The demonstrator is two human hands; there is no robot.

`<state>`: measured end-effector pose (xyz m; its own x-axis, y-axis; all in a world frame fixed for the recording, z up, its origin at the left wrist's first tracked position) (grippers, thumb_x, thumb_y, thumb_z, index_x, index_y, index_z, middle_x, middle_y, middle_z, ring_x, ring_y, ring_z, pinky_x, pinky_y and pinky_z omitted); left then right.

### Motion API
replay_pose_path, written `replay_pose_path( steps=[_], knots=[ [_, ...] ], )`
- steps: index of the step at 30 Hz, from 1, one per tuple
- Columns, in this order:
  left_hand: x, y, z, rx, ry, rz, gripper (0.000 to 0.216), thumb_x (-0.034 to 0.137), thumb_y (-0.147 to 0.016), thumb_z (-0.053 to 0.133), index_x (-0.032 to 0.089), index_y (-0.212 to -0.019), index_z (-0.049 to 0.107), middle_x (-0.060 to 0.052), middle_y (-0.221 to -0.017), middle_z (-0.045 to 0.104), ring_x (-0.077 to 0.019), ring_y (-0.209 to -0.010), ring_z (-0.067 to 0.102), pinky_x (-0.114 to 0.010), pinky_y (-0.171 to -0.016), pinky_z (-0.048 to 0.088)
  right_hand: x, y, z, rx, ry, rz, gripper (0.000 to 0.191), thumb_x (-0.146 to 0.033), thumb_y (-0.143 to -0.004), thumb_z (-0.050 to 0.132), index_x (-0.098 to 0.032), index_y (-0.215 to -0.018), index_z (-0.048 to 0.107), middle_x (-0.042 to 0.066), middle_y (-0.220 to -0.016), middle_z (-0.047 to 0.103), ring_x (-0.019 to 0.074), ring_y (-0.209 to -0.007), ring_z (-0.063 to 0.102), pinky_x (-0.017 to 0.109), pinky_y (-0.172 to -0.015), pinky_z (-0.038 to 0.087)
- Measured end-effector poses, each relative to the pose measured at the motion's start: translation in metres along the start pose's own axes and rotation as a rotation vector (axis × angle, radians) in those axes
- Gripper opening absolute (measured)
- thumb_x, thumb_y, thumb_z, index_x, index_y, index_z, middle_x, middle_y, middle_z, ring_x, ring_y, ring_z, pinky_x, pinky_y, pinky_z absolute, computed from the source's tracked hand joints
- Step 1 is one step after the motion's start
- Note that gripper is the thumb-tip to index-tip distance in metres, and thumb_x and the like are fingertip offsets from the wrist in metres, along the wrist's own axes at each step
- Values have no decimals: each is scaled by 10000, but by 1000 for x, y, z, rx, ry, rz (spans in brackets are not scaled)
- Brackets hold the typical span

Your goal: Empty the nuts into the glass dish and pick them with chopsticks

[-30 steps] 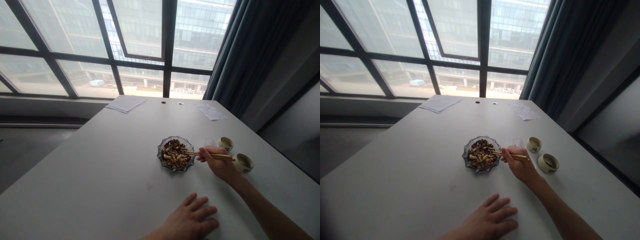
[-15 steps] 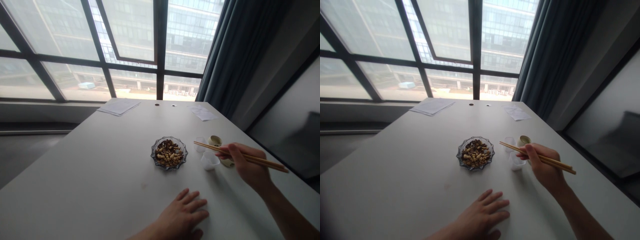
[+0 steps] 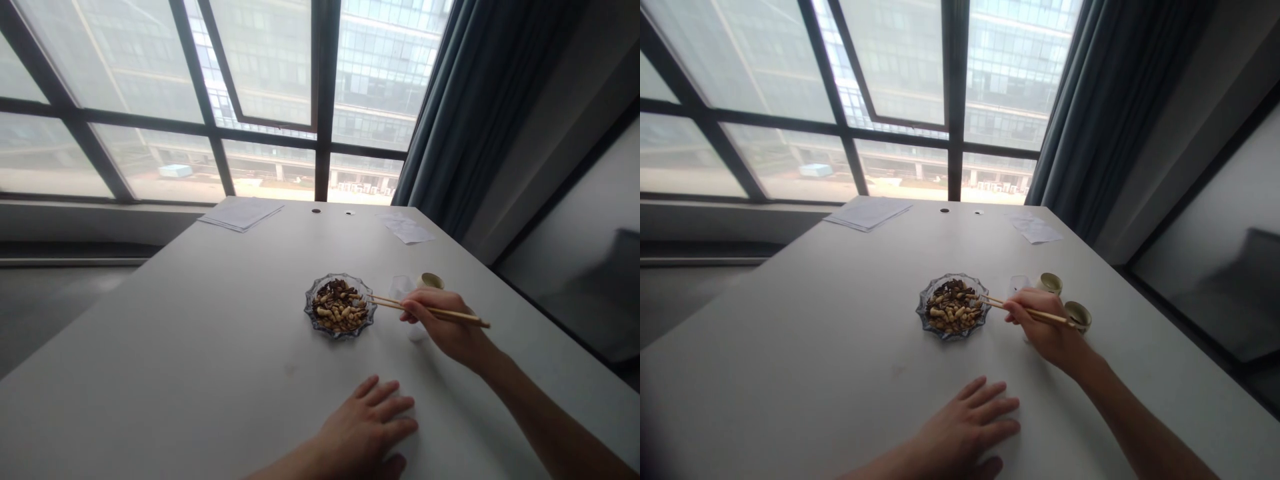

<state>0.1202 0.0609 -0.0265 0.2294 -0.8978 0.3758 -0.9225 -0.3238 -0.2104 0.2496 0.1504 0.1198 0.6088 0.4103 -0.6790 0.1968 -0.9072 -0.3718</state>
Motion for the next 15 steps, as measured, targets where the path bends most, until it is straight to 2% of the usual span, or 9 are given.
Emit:
replay_pose_path(
  steps=[4, 8, 15],
  knots=[
    [1, 1, -4, 22, -10, 29, 405, 455, -1026, 426, 265, -1373, 512, -4, -1540, 483, -249, -1455, 377, -463, -1220, 239, -14, -30, 17, -141, 157, -24, 338, -408, -966, 609, -204, -725, 729, 30, -684, 708, 162, -630, 652, 291, -638, 486],
    [-1, 2, 1, 25, -31, 53, 417, 476, -1038, 397, 254, -1370, 517, -18, -1531, 493, -258, -1459, 370, -460, -1213, 245, -10, -49, 33, -251, 175, 34, 320, -389, -945, 633, -190, -721, 745, 20, -636, 703, 147, -560, 641, 268, -556, 449],
    [-2, 3, 6, 56, -68, 74, 424, 492, -1049, 362, 254, -1355, 532, -1, -1531, 493, -243, -1457, 371, -464, -1212, 256, -7, -59, 47, -314, 215, 48, 387, -415, -955, 600, -174, -679, 724, 28, -642, 713, 145, -572, 631, 255, -547, 424]
  ],
)
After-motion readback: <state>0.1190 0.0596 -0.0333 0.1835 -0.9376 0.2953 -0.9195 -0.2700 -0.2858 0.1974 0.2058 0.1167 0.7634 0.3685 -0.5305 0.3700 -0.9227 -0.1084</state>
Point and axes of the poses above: each hand's wrist, its own y-axis away from the middle knuckle, its own z-axis out of the palm, x = y × z, the point moved 8 cm from there along -y, towards the middle knuckle
